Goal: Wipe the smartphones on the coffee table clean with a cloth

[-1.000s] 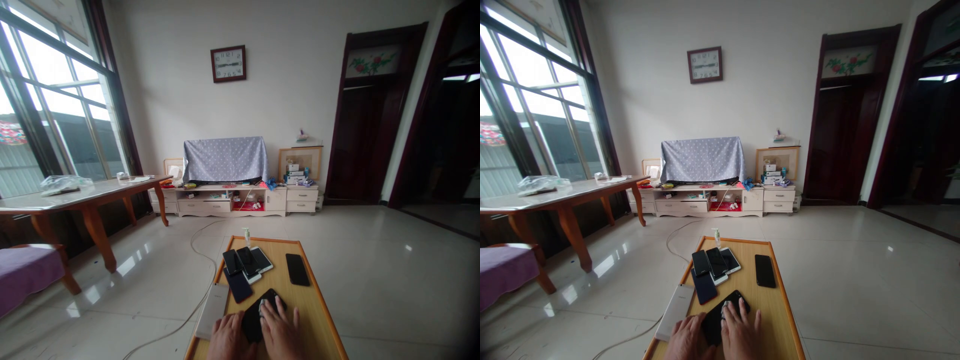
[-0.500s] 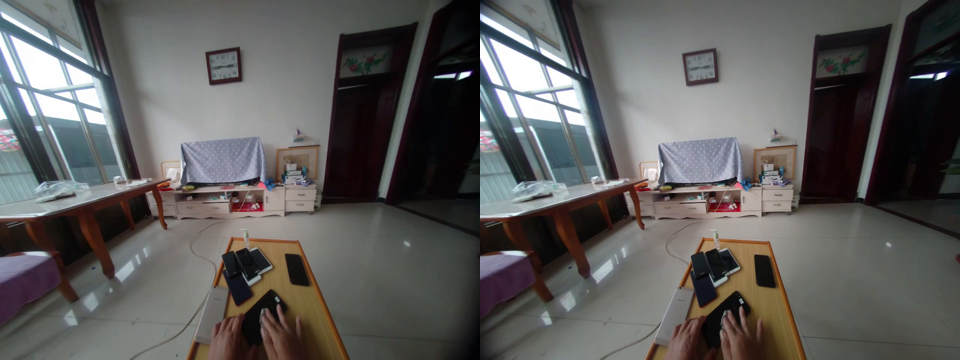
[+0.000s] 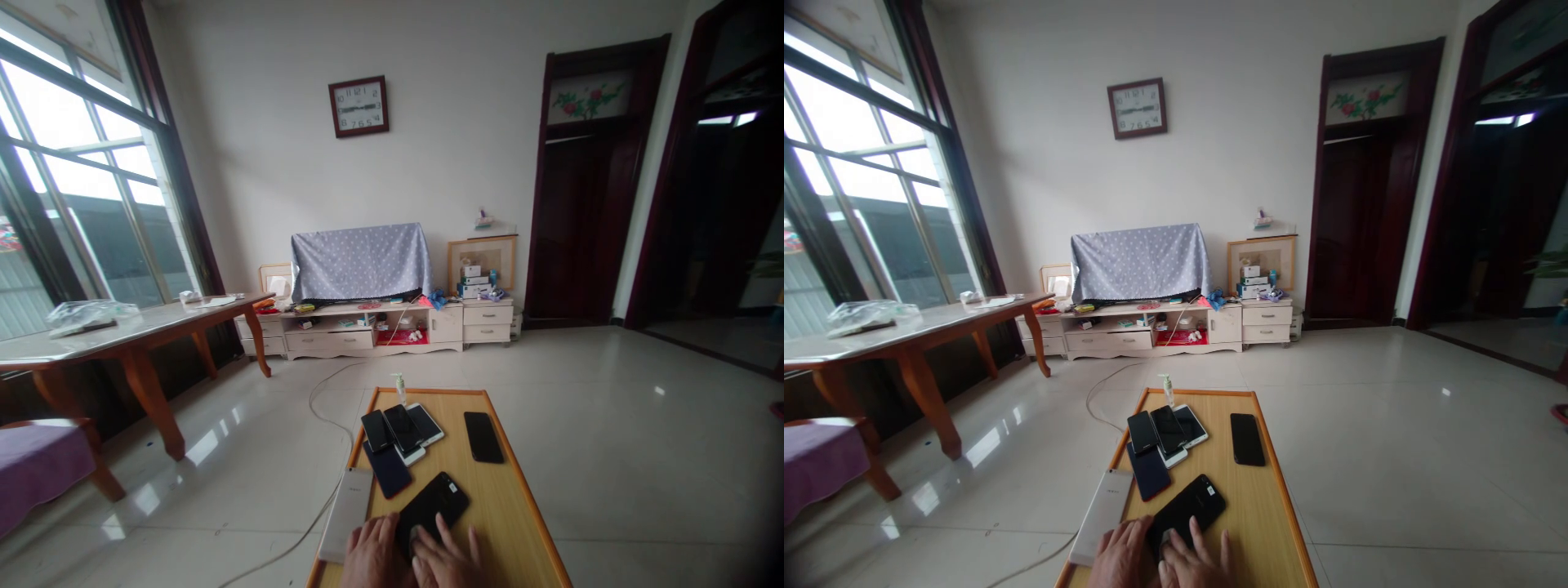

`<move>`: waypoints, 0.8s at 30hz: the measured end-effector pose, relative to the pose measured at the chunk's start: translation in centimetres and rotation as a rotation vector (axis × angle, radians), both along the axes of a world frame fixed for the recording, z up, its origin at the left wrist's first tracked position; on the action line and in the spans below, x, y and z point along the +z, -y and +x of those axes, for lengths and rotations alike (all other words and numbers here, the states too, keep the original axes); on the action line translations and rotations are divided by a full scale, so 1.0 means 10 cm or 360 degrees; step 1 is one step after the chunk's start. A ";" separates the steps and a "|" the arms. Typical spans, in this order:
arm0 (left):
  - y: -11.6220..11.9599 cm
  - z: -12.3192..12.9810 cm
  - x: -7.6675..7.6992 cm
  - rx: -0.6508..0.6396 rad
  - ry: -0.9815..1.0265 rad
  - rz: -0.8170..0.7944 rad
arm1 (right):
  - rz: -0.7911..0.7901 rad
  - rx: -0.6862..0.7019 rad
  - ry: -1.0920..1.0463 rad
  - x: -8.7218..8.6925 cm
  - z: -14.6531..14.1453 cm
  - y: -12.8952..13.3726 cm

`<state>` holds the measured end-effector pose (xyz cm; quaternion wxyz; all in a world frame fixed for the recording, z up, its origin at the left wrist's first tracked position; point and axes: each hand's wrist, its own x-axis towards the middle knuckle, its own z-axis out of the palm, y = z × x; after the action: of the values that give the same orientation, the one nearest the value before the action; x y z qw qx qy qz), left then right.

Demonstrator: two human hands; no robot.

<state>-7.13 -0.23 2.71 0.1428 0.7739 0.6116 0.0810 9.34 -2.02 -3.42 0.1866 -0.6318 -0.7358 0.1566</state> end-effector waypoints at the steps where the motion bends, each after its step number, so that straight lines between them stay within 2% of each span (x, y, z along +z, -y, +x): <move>1: 0.00 0.00 0.00 0.0007 0.0000 0.0012 | 0.0003 -0.0013 0.0011 0.08 0.09 0.00; 4: 0.01 0.00 -0.02 -0.0005 0.0006 0.0031 | 0.0003 -0.0173 0.0084 0.30 0.40 -0.04; 6: 0.01 0.00 -0.03 -0.0005 0.0017 0.0049 | 0.0011 -0.0275 0.0132 0.34 0.50 -0.06; 13: -0.01 -0.01 -0.03 -0.0022 0.0016 0.0026 | 0.0013 -0.0130 0.0158 0.00 0.28 -0.01; 15: -0.02 -0.01 -0.04 -0.0032 0.0008 0.0026 | 0.0002 -0.0152 0.0139 0.01 0.33 -0.02; 20: -0.03 -0.01 -0.07 -0.0032 0.0011 0.0040 | 0.0028 -0.0370 0.0181 0.23 0.54 -0.11; 22: -0.04 -0.02 -0.07 -0.0044 0.0007 0.0015 | 0.0016 -0.0322 0.0181 0.24 0.49 -0.12; 24: -0.04 -0.03 -0.07 -0.0053 0.0016 0.0006 | -0.0007 -0.0207 0.0155 0.18 0.35 -0.09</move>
<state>-7.39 0.21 2.03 0.1456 0.7840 0.5976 0.0837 12.83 -1.11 -1.60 0.1589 -0.6857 -0.7010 0.1148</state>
